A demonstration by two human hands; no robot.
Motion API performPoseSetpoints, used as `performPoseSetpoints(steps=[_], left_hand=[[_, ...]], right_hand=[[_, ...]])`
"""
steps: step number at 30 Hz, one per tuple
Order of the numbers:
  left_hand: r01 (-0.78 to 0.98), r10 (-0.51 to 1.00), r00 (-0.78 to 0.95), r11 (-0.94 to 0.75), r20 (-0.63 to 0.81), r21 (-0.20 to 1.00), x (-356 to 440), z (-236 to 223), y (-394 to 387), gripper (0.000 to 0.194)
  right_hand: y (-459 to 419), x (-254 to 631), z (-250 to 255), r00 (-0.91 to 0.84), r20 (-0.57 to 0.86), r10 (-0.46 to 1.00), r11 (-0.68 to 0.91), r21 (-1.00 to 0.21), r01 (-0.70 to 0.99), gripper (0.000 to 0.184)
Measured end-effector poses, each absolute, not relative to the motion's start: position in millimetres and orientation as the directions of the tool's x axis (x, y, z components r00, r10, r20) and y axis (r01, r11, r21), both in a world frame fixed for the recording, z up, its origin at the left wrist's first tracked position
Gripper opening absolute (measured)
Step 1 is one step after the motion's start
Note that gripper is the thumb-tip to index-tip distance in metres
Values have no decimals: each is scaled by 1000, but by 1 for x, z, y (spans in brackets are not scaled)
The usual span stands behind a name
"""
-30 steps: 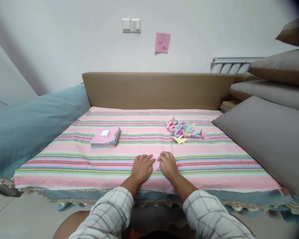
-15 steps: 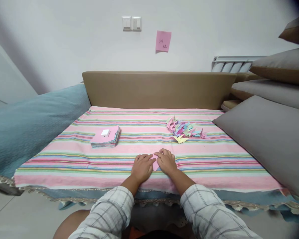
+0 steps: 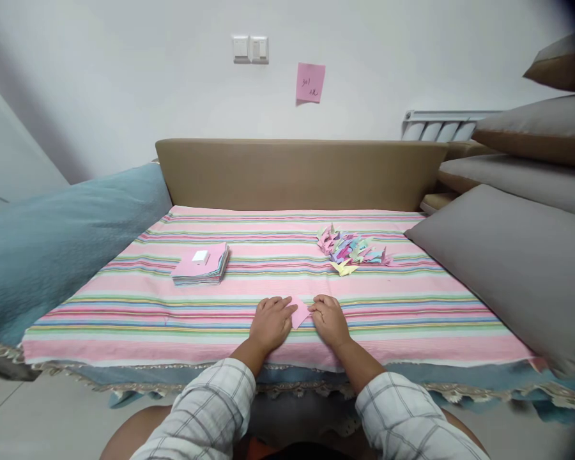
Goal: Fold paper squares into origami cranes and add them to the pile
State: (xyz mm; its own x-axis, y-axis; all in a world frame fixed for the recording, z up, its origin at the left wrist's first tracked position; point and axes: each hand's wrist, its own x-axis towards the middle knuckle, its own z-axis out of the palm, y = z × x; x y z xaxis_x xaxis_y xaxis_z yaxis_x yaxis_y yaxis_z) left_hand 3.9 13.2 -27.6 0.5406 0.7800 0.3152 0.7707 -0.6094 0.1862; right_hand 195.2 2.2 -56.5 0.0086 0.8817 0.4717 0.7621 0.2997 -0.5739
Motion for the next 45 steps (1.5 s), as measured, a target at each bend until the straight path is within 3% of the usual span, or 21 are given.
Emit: performPoseSetpoints(steps=[5,10,15,24,29,37,42,45], left_hand=[[768,779,536,-610,325,194,4,-27,13,36],[767,780,536,-610,323,201,3,-27,14,38],[755,784,519,-607,341,247,0,-29,15,36],[794,862,229,-435,453,425,-11,-35,13,39],[772,856,178,-427,484,470,-11,-35,12,40],[775,798,358,-544,485,323,-9,-32,4,14],[679,681,581,-708,446,196,-9,-33,3,42],[659,655,611,-732,445,173,-9,-33,3,39]], right_hand=[[-2,196,-54,25,503,864,311,-572,759,29],[-11,192,-49,-217,536,816,491,-443,750,32],[-13,190,-47,-259,481,837,485,-437,758,29],[-11,190,-49,-240,469,850,473,-478,740,29],[-10,190,-49,-248,463,851,469,-457,756,29],[-10,190,-50,-224,484,846,466,-465,753,28],[-8,190,-53,-157,492,856,420,-488,765,31],[-7,190,-53,-144,494,858,409,-485,773,32]])
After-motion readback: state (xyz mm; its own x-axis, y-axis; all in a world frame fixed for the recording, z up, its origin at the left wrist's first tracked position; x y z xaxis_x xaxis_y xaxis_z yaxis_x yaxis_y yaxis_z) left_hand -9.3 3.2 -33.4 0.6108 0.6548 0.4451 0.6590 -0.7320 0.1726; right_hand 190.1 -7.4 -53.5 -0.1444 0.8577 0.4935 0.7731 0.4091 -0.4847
